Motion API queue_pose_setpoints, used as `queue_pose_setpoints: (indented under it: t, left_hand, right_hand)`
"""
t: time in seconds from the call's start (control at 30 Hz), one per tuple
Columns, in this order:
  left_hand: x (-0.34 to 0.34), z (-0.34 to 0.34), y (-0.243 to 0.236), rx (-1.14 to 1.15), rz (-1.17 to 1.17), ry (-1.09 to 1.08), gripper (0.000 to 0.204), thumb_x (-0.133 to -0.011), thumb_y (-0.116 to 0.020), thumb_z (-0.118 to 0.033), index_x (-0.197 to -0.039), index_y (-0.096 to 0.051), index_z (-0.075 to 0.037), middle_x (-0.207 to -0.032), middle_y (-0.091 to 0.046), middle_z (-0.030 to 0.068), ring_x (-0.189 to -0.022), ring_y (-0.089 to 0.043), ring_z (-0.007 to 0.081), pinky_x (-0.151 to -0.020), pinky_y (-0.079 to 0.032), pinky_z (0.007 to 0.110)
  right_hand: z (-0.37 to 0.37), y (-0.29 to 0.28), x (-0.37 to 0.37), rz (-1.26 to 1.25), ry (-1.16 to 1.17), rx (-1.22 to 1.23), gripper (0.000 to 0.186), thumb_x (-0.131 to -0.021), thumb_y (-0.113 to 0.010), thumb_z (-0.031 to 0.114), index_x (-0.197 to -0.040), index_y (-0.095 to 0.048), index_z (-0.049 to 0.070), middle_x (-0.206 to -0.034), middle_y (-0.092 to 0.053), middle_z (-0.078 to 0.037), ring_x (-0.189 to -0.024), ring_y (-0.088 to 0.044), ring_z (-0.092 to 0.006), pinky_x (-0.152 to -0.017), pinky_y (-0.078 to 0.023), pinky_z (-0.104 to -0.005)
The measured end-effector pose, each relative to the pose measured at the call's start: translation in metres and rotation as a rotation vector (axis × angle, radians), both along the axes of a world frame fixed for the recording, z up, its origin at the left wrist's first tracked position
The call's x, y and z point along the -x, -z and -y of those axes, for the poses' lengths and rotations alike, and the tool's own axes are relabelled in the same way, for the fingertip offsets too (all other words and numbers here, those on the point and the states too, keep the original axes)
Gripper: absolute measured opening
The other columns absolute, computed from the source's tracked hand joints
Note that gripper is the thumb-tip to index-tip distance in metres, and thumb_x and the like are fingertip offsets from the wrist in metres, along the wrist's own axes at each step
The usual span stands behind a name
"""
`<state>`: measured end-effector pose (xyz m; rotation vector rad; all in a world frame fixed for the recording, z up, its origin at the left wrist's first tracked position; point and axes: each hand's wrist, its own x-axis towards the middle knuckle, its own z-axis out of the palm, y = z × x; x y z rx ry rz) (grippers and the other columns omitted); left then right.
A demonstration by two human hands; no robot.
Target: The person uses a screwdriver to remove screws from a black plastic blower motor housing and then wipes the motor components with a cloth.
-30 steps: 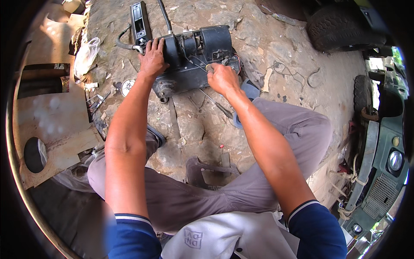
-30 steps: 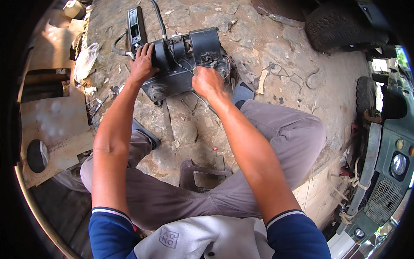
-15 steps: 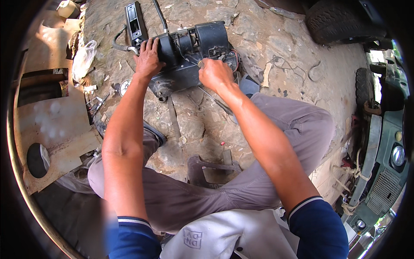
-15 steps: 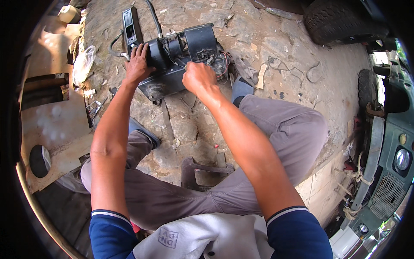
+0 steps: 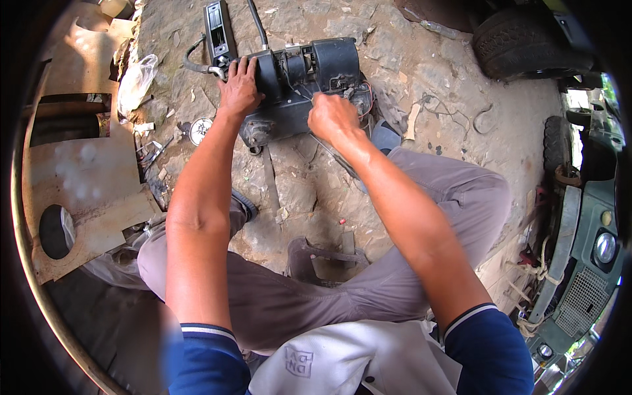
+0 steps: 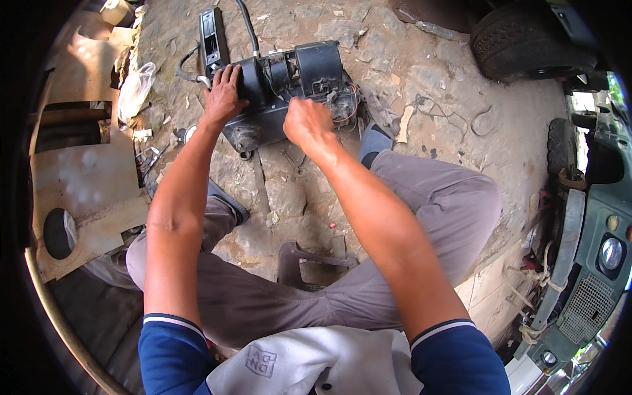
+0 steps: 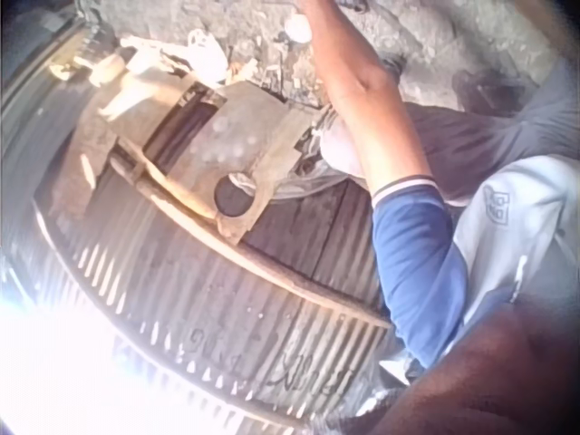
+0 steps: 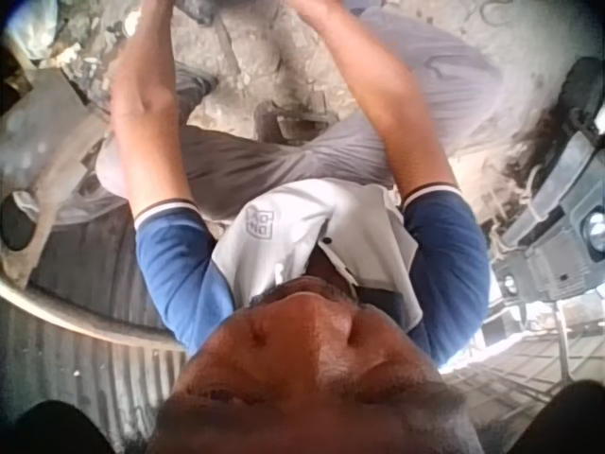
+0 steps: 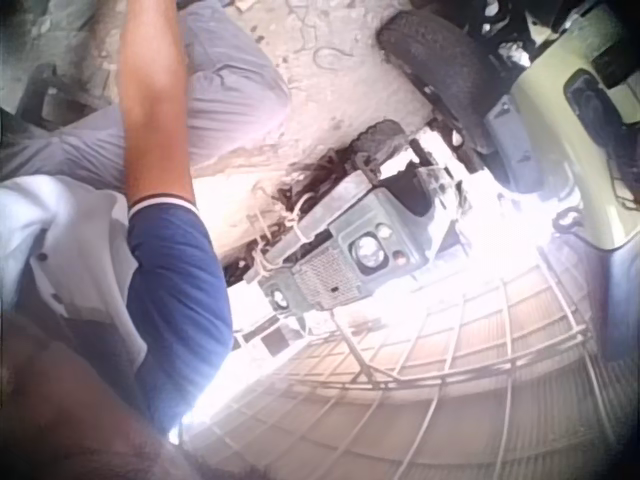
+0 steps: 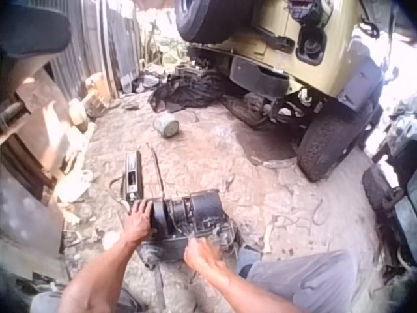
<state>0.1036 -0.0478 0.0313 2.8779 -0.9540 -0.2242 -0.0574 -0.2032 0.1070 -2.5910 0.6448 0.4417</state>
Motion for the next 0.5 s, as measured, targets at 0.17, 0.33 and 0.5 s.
queue_pose_setpoints:
  t: [0.17,0.33,0.5]
  left_hand:
    - [0.003,0.005,-0.007,-0.008,-0.011,-0.001,0.097,-0.071,-0.084,-0.023,-0.152,-0.031,-0.016,-0.158,-0.030,0.0076,-0.146,-0.026,0.0314,-0.104,-0.037,0.063]
    - [0.005,0.003,-0.004,-0.015,-0.009,-0.016,0.096,-0.072,-0.084,-0.024,-0.152,-0.031,-0.016,-0.158,-0.029,0.0075,-0.146,-0.025,0.0315,-0.104,-0.036,0.064]
    - [0.005,0.002,-0.002,0.003,-0.014,-0.023,0.097,-0.072,-0.084,-0.025,-0.152,-0.030,-0.016,-0.158,-0.030,0.0075,-0.146,-0.025,0.0316,-0.104,-0.036,0.064]
  right_hand:
    - [0.001,0.012,0.010,0.060,0.080,0.011,0.029,-0.088,-0.057,0.021,-0.108,-0.065,0.002,-0.099,-0.069,-0.027,-0.096,-0.067,-0.0456,-0.087,-0.053,-0.0527]
    - [-0.007,0.015,0.014,0.056,0.082,-0.052,0.028,-0.086,-0.054,0.015,-0.107,-0.066,0.001,-0.102,-0.069,-0.027,-0.098,-0.067,-0.0449,-0.087,-0.054,-0.0507]
    - [0.005,0.005,0.015,0.105,0.074,-0.064,0.027,-0.086,-0.056,0.018,-0.105,-0.070,0.004,-0.100,-0.070,-0.027,-0.099,-0.067,-0.0438,-0.087,-0.053,-0.0509]
